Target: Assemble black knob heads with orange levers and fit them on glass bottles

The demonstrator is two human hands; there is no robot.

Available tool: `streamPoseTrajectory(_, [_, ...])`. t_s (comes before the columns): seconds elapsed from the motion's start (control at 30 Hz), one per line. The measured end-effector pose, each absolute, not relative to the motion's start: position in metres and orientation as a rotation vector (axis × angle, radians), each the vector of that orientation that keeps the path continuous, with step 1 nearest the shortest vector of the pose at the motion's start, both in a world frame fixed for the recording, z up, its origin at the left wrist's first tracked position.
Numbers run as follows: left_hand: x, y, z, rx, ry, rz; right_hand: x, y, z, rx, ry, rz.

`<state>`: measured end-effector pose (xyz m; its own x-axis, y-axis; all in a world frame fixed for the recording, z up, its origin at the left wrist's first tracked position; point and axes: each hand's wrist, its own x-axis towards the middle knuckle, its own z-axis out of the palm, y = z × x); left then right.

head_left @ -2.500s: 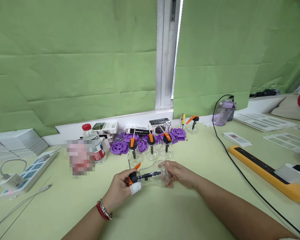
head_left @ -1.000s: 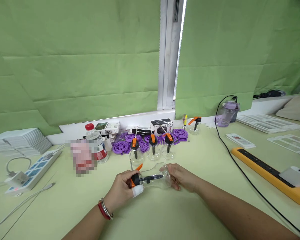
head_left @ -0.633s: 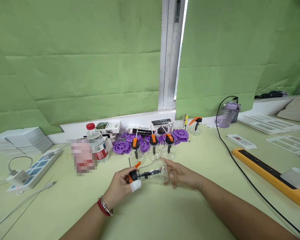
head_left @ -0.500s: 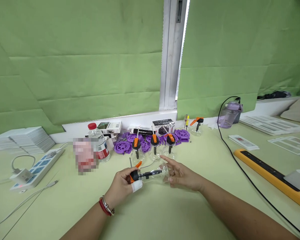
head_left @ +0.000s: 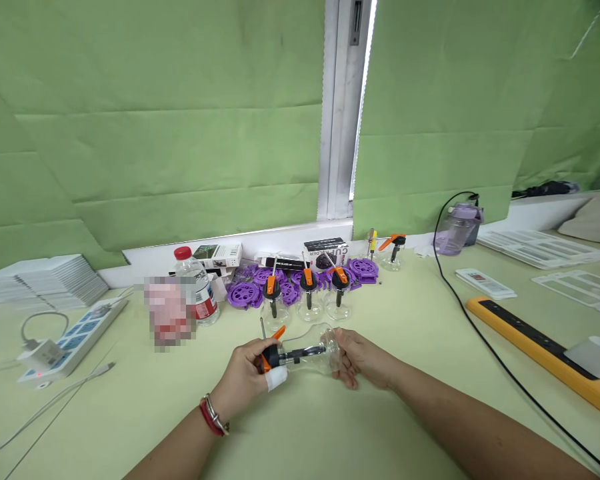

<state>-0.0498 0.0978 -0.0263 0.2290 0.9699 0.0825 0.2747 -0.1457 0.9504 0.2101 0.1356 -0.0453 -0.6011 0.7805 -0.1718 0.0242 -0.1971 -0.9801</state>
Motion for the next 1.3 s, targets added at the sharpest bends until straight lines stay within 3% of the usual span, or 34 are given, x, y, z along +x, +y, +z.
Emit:
streamPoseTrajectory(0.33, [-0.053,0.100,-0.016,1.576,1.234,1.040,0.223,0.136,-0.018,-0.760,-1.619,1.862])
streamPoseTrajectory(0.83, [-0.049,0.096,-0.017,1.570,1.172,0.994,0.213,0.135,-0.036,-0.860,-1.538,1.859])
streamPoseTrajectory(1.3, [-0.049,0.097,-0.013,1.495,1.189,1.024,0.224,0.138,-0.022,-0.751,-1.600,1.878])
